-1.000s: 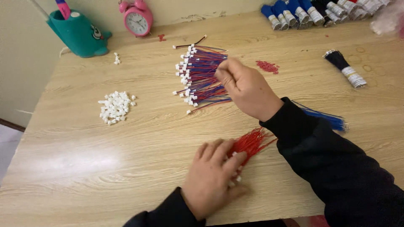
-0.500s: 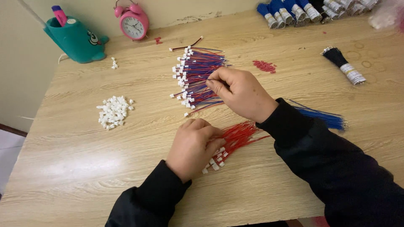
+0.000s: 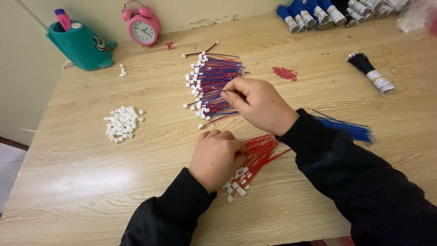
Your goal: The person repeatedly picks up small white plastic connectors and red or blue wires, then inserts the wire ends into the connectors by hand. The assembled pieces are placed into a growing pile on the table. The person alternates between red and blue wires throughout the process.
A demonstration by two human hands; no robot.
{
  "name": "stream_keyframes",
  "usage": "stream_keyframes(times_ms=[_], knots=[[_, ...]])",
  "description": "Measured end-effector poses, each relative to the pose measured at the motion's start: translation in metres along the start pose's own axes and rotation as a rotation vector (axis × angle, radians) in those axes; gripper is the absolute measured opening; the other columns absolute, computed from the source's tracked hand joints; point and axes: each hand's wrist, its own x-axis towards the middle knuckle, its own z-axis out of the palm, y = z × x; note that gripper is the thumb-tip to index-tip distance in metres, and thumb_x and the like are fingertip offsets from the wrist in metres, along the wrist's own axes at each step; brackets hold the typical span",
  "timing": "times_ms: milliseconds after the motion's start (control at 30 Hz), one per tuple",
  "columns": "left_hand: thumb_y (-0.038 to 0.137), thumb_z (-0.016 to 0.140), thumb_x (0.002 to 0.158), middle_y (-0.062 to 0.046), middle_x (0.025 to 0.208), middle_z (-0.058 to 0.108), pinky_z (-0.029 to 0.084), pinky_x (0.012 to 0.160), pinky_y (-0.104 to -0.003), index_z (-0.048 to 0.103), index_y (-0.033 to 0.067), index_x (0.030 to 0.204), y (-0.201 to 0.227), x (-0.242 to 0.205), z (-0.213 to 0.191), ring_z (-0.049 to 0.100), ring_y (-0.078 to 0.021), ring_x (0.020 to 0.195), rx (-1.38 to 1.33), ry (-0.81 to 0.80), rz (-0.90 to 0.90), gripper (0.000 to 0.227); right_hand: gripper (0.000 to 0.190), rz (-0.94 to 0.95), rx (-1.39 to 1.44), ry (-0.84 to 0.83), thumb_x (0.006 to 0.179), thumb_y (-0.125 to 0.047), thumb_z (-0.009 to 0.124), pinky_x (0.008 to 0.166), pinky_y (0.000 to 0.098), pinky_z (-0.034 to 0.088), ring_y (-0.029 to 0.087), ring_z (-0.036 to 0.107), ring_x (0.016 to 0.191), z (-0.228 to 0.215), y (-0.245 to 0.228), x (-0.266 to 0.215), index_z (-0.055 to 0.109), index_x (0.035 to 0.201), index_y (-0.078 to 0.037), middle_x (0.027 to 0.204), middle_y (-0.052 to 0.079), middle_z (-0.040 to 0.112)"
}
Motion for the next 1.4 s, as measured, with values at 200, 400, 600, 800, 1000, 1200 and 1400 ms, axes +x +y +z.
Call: stream_keyframes(times_ms=[200,400,600,800,1000,1200,1400], knots=[[0.028,0.071,0.075,-0.007,0.086,0.074,0.054,0.082,-0.043,0.074,0.0194,0.094,-0.006,0.002,-0.020,0.070,-0.0306,0.092,-0.444,-0.018,-0.138,0.021,0.013,0.000,0.013,0.000,0.097,-0.010,0.057,0.059,0.0331,0.047,0.021,0.057,0.062,-0.003,-0.004,0.000,0.068,0.091,-0.005,0.065,0.013,0.059],[0.016,0.072,0.076,-0.011,0.086,0.075,0.054,0.080,-0.040,0.071,0.0112,0.098,-0.013,0.001,-0.015,0.072,-0.0269,0.090,-0.745,-0.048,-0.144,0.022,0.013,0.012,0.017,0.005,0.097,-0.013,0.058,0.059,0.0316,0.047,0.018,0.056,0.061,0.001,0.002,0.000,0.068,0.089,-0.007,0.064,0.011,0.059],[0.018,0.074,0.078,-0.006,0.086,0.074,0.053,0.076,-0.030,0.076,0.0181,0.099,-0.014,-0.004,0.002,0.068,-0.0166,0.084,-0.811,-0.082,-0.126,0.021,0.013,-0.002,0.005,-0.004,0.097,-0.012,0.058,0.060,0.0319,0.047,0.019,0.056,0.063,0.001,0.004,0.000,0.068,0.090,-0.007,0.064,0.011,0.058],[0.024,0.081,0.074,-0.009,0.087,0.073,0.053,0.077,-0.032,0.076,0.0158,0.103,-0.017,-0.003,0.000,0.069,-0.0196,0.086,-0.815,-0.092,-0.067,0.030,0.012,0.007,-0.004,-0.008,0.096,-0.012,0.058,0.062,0.0343,0.049,0.022,0.058,0.063,0.001,0.002,0.001,0.067,0.091,-0.007,0.066,0.013,0.060],[0.016,0.068,0.087,-0.004,0.084,0.074,0.052,0.072,-0.021,0.075,0.0066,0.106,-0.025,-0.001,0.001,0.062,-0.0075,0.077,-1.107,-0.017,-0.186,0.022,0.007,-0.065,-0.069,-0.017,0.090,-0.012,0.064,0.069,0.0356,0.052,0.029,0.066,0.075,0.000,0.003,0.004,0.071,0.091,-0.009,0.074,0.014,0.065],[0.008,0.068,0.086,-0.008,0.090,0.075,0.054,0.074,-0.024,0.074,0.0059,0.110,-0.057,0.011,0.010,0.063,-0.0092,0.081,-1.222,0.144,-0.230,0.025,0.012,0.029,0.036,-0.040,0.087,-0.011,0.068,0.074,0.0325,0.052,0.017,0.065,0.077,0.005,0.006,0.001,0.076,0.097,-0.009,0.077,0.009,0.068],[0.010,0.065,0.092,-0.011,0.086,0.073,0.058,0.069,-0.020,0.068,0.0023,0.113,-0.082,0.022,0.031,0.069,-0.0122,0.074,-1.499,0.299,-0.397,0.023,0.011,0.064,-0.013,-0.102,0.087,-0.014,0.068,0.074,0.0346,0.052,0.023,0.068,0.079,0.006,0.002,-0.001,0.075,0.092,-0.009,0.078,0.012,0.069]])
